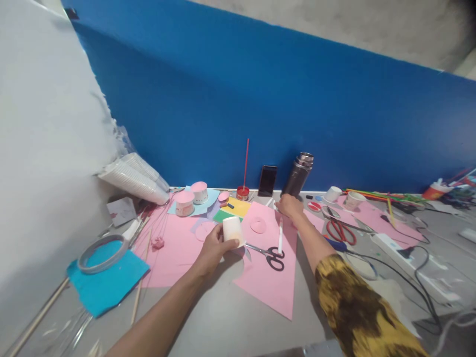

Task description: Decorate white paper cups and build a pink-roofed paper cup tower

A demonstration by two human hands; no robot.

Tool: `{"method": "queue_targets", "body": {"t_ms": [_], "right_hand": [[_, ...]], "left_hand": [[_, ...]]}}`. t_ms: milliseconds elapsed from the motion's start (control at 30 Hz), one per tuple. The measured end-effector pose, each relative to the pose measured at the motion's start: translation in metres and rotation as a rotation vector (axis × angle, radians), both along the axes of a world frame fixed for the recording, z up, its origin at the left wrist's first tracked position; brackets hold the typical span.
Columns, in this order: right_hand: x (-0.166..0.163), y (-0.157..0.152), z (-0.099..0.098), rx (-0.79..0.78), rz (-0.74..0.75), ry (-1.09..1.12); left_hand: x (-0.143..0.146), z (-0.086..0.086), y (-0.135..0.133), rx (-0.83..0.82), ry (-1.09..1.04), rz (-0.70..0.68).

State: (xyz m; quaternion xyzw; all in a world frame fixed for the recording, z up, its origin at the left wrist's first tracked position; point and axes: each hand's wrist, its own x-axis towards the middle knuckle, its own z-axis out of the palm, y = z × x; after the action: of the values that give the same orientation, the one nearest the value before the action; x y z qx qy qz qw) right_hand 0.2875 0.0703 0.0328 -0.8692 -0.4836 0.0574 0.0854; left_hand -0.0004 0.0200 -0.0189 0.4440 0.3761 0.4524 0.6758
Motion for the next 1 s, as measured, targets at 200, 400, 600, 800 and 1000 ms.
{"method": "queue_targets", "body": {"t_ms": [200,400,600,800,1000], "right_hand": [[-0.001,0.029,-0.006,0.124,-0.041,0.148],[0.010,0.015,0.020,0.477,-0.088,0.151],[-0.003,-0.030,0.041,1.082,0.137,0.100],[0.001,-0.058,0.078,1.500,0.155,0.064],[-0.009,-0.096,0.085,1.426,0.390,0.848]], "left_hand": [[-0.005,0.009,0.007,-0.164,-0.308,-0.083],[-0.008,0.013,0.009,-0.444,-0.501,-0.071],[-0.006,0.007,0.008,-0.470,-0.511,-0.136],[-0.009,0.007,0.003,-0.444,-0.463,-0.256],[-0.006,0.011,0.000,-0.420,-0.410,-0.236]]}}
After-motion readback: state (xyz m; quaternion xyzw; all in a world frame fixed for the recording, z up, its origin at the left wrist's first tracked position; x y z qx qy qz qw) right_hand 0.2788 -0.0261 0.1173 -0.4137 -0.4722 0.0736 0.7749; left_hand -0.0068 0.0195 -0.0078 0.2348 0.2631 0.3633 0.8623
